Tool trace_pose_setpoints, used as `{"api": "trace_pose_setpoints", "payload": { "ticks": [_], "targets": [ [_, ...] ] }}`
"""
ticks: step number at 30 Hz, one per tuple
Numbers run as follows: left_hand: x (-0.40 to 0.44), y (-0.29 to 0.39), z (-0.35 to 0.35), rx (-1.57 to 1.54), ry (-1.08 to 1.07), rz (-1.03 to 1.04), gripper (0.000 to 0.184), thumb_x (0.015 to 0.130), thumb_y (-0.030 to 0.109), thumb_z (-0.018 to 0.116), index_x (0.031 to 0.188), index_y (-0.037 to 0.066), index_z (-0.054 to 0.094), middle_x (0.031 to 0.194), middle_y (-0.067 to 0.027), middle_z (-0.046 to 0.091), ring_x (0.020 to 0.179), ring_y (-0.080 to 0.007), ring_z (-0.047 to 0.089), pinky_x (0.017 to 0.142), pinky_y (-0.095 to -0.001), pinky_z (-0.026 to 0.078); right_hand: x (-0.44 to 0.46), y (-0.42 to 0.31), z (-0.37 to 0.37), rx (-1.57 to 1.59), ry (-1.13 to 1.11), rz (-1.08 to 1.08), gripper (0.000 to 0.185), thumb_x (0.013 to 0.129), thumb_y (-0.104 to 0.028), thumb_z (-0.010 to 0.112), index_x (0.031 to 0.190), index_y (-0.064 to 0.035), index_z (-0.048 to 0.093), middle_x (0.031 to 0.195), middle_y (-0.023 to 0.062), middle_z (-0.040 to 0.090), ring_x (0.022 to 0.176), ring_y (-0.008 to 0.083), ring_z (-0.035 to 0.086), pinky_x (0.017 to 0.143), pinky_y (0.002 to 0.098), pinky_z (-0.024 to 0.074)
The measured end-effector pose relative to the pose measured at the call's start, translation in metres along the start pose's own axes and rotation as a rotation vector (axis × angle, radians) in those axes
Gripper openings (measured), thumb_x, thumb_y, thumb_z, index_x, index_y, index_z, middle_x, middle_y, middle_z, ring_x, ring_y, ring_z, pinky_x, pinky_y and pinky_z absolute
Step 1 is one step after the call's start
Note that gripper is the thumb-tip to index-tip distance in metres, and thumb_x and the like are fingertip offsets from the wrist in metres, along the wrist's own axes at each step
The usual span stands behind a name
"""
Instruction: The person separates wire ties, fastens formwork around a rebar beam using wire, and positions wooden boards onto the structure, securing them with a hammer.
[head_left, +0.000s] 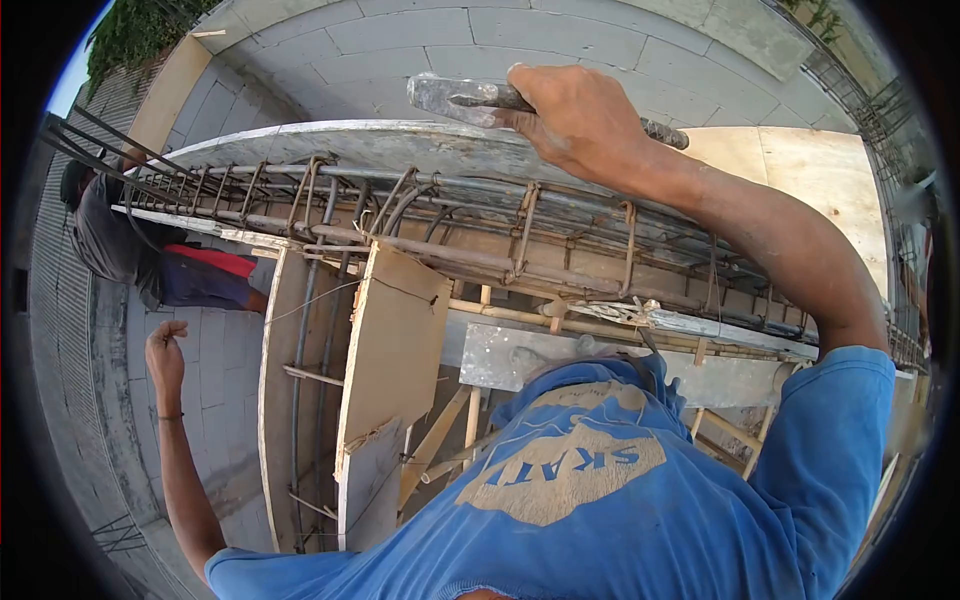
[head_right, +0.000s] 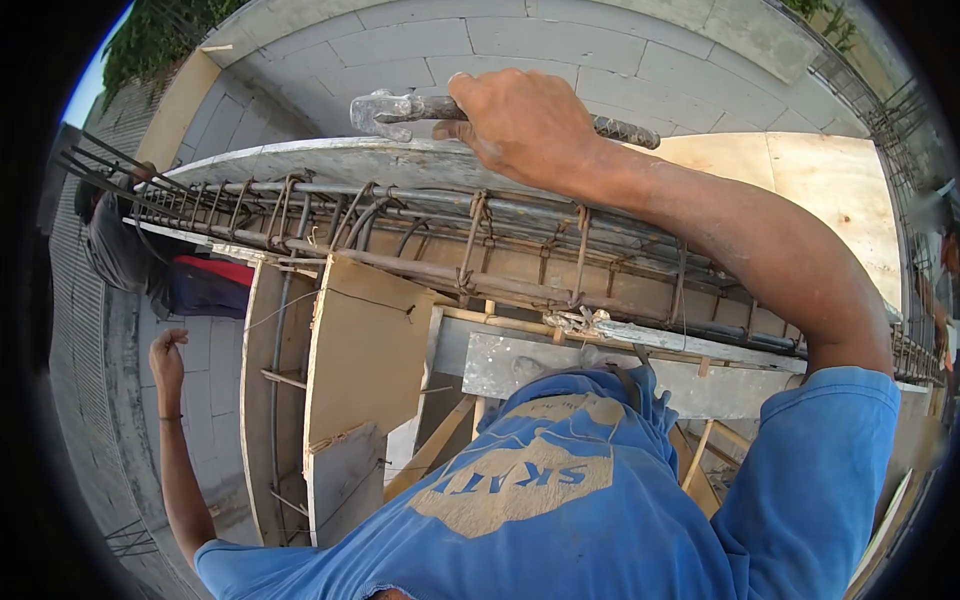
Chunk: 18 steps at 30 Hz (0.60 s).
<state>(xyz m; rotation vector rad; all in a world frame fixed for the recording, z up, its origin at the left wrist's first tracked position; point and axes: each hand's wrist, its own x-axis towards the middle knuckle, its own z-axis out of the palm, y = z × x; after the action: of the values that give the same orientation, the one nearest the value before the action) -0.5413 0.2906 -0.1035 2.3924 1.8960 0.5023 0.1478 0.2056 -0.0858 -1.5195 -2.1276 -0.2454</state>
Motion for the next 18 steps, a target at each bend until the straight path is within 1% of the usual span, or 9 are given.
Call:
{"api": "trace_pose_setpoints", "payload": {
  "ticks": [1, 3, 5, 8, 10, 11, 13, 15, 18],
  "targets": [
    [0.001, -0.065, -0.025, -0.146, 0.142, -0.221, 0.04, 0.088, -0.006, 0.042, 0.108, 0.004, 0.076, 0.097, -0.0055, 0.073, 0.066, -0.01, 0.058, 0.065, -0.0273, 0.049, -0.001, 0.001, 0.0, 0.003, 0.011, -0.006, 0.041, 0.095, -0.04, 0.068, 0.09, -0.0003, 0.063, 0.072, 0.0185, 0.068, 0.071, 0.0401, 0.069, 0.061, 0.0513, 0.053],
    [-0.026, 0.014, -0.105, -0.31, 0.321, -0.448, 0.038, 0.093, 0.001, 0.043, 0.114, 0.005, 0.075, 0.1, -0.0038, 0.072, 0.057, -0.0015, 0.039, 0.054, -0.0188, 0.036, 0.0, 0.001, 0.0, 0.045, 0.007, -0.039, 0.041, 0.095, -0.04, 0.067, 0.09, 0.0, 0.063, 0.071, 0.0185, 0.068, 0.071, 0.0402, 0.069, 0.062, 0.0512, 0.0529],
    [-0.049, 0.086, -0.147, -0.159, 0.419, -0.445, 0.037, 0.102, 0.011, 0.04, 0.121, 0.003, 0.071, 0.092, -0.0001, 0.068, 0.055, -0.0009, 0.022, 0.048, -0.0166, 0.022, 0.002, 0.002, -0.002, 0.062, -0.061, -0.002, 0.041, 0.095, -0.04, 0.067, 0.091, 0.0012, 0.064, 0.072, 0.019, 0.068, 0.071, 0.0412, 0.069, 0.063, 0.0512, 0.0524],
    [-0.094, 0.145, -0.193, -0.364, 0.368, -0.371, 0.042, 0.11, 0.022, 0.036, 0.13, -0.001, 0.064, 0.081, 0.0035, 0.056, 0.054, -0.0022, 0.021, 0.047, -0.0187, 0.02, 0.003, 0.007, 0.004, 0.12, -0.042, -0.004, 0.043, 0.095, -0.041, 0.068, 0.087, 0.0009, 0.063, 0.065, 0.0197, 0.06, 0.066, 0.0411, 0.062, 0.063, 0.0495, 0.0449],
    [-0.123, 0.195, -0.199, -0.82, 0.161, -0.309, 0.046, 0.113, 0.031, 0.032, 0.122, -0.003, 0.062, 0.07, 0.004, 0.04, 0.053, -0.0035, 0.021, 0.048, -0.0202, 0.019, 0.009, -0.009, -0.013, 0.194, -0.148, 0.108, 0.036, 0.094, -0.033, 0.066, 0.092, 0.0032, 0.065, 0.073, 0.0225, 0.065, 0.071, 0.0405, 0.065, 0.069, 0.047, 0.0489],
    [-0.141, 0.229, -0.191, -0.814, 0.177, -0.331, 0.046, 0.113, 0.031, 0.032, 0.122, -0.003, 0.062, 0.07, 0.004, 0.04, 0.053, -0.0035, 0.021, 0.048, -0.0202, 0.019, 0.009, -0.014, -0.02, 0.243, -0.239, 0.254, 0.03, 0.093, -0.024, 0.064, 0.097, 0.0055, 0.067, 0.081, 0.0253, 0.069, 0.076, 0.0399, 0.068, 0.075, 0.0445, 0.0529],
    [-0.181, 0.313, -0.173, -0.714, 0.058, -0.317, 0.045, 0.113, 0.031, 0.031, 0.105, -0.002, 0.06, 0.065, 0.0041, 0.033, 0.053, -0.0048, 0.023, 0.05, -0.0213, 0.019, 0.005, 0.002, -0.004, 0.241, -0.174, 0.175, 0.032, 0.093, -0.026, 0.064, 0.096, 0.006, 0.067, 0.08, 0.0261, 0.068, 0.076, 0.041, 0.068, 0.073, 0.0455, 0.0521],
    [-0.221, 0.376, -0.147, -0.773, -0.043, -0.295, 0.044, 0.112, 0.036, 0.038, 0.093, 0.001, 0.056, 0.062, 0.0049, 0.033, 0.054, -0.005, 0.025, 0.051, -0.0226, 0.019, 0.001, 0.006, -0.003, 0.235, -0.098, 0.103, 0.035, 0.093, -0.028, 0.065, 0.095, 0.0065, 0.067, 0.079, 0.0269, 0.068, 0.076, 0.042, 0.068, 0.072, 0.0465, 0.0513],
    [-0.253, 0.428, -0.109, -0.95, -0.226, -0.333, 0.053, 0.106, 0.047, 0.051, 0.095, -0.005, 0.057, 0.065, 0.0043, 0.039, 0.057, -0.0041, 0.028, 0.053, -0.0234, 0.02, 0.003, -0.001, -0.008, 0.297, -0.077, 0.136, 0.039, 0.094, -0.031, 0.066, 0.095, 0.0078, 0.067, 0.082, 0.028, 0.068, 0.08, 0.043, 0.067, 0.073, 0.0481, 0.0512]
  ]
}}
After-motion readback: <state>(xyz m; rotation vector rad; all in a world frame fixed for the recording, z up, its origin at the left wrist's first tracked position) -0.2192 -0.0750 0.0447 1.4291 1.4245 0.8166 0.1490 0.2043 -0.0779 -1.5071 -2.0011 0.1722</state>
